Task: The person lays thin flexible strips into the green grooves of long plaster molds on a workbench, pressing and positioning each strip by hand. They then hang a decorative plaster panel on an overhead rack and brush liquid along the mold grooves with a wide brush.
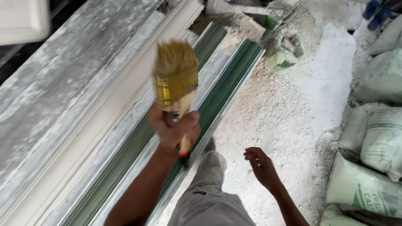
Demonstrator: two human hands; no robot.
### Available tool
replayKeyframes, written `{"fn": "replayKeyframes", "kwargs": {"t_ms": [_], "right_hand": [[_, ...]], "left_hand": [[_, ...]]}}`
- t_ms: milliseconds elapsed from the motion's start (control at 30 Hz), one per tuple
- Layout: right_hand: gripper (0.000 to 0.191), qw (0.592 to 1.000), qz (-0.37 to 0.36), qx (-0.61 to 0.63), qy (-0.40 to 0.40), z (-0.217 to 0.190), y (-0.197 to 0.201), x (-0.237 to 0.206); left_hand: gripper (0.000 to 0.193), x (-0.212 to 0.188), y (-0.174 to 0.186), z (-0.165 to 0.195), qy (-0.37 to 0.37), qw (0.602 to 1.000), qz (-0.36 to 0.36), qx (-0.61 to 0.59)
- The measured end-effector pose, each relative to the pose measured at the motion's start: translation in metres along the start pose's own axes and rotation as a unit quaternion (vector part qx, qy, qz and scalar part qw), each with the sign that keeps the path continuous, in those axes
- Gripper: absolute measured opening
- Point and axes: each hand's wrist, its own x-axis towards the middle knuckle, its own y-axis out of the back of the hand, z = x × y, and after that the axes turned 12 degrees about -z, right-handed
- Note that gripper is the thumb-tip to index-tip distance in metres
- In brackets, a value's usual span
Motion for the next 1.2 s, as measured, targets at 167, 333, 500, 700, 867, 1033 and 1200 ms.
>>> {"fn": "replayKeyframes", "kwargs": {"t_ms": [167, 333, 500, 700, 867, 1033, 1200], "right_hand": [[0.028, 0.998, -0.019, 0.021, -0.047, 0.001, 0.04, 0.064], [0.057, 0.974, -0.121, -0.029, -0.191, -0.008, 0.026, 0.137], [0.049, 0.948, -0.173, -0.264, -0.035, -0.025, 0.011, 0.197], [0.026, 0.952, -0.289, -0.09, -0.039, -0.026, 0.057, 0.217], [0.016, 0.937, -0.159, 0.312, -0.005, -0.002, 0.163, 0.263], [0.035, 0.932, 0.13, 0.331, -0.066, 0.013, 0.285, 0.308], [0.055, 0.991, -0.006, -0.014, -0.132, 0.02, 0.327, 0.336]], "left_hand": [[0.017, 0.079, -0.025, -0.063, -0.081, 0.962, -0.189, 0.18], [0.013, 0.135, -0.073, -0.099, -0.196, 0.944, 0.05, 0.259], [0.019, 0.194, -0.089, -0.177, -0.011, 0.974, -0.111, 0.2], [0.008, 0.232, -0.067, -0.21, -0.103, 0.953, -0.09, 0.271], [0.015, 0.278, -0.065, -0.158, -0.155, 0.92, -0.093, 0.348], [0.022, 0.261, -0.112, -0.141, -0.175, 0.932, -0.08, 0.308], [0.026, 0.273, -0.126, -0.183, 0.142, 0.901, -0.299, 0.281]]}}
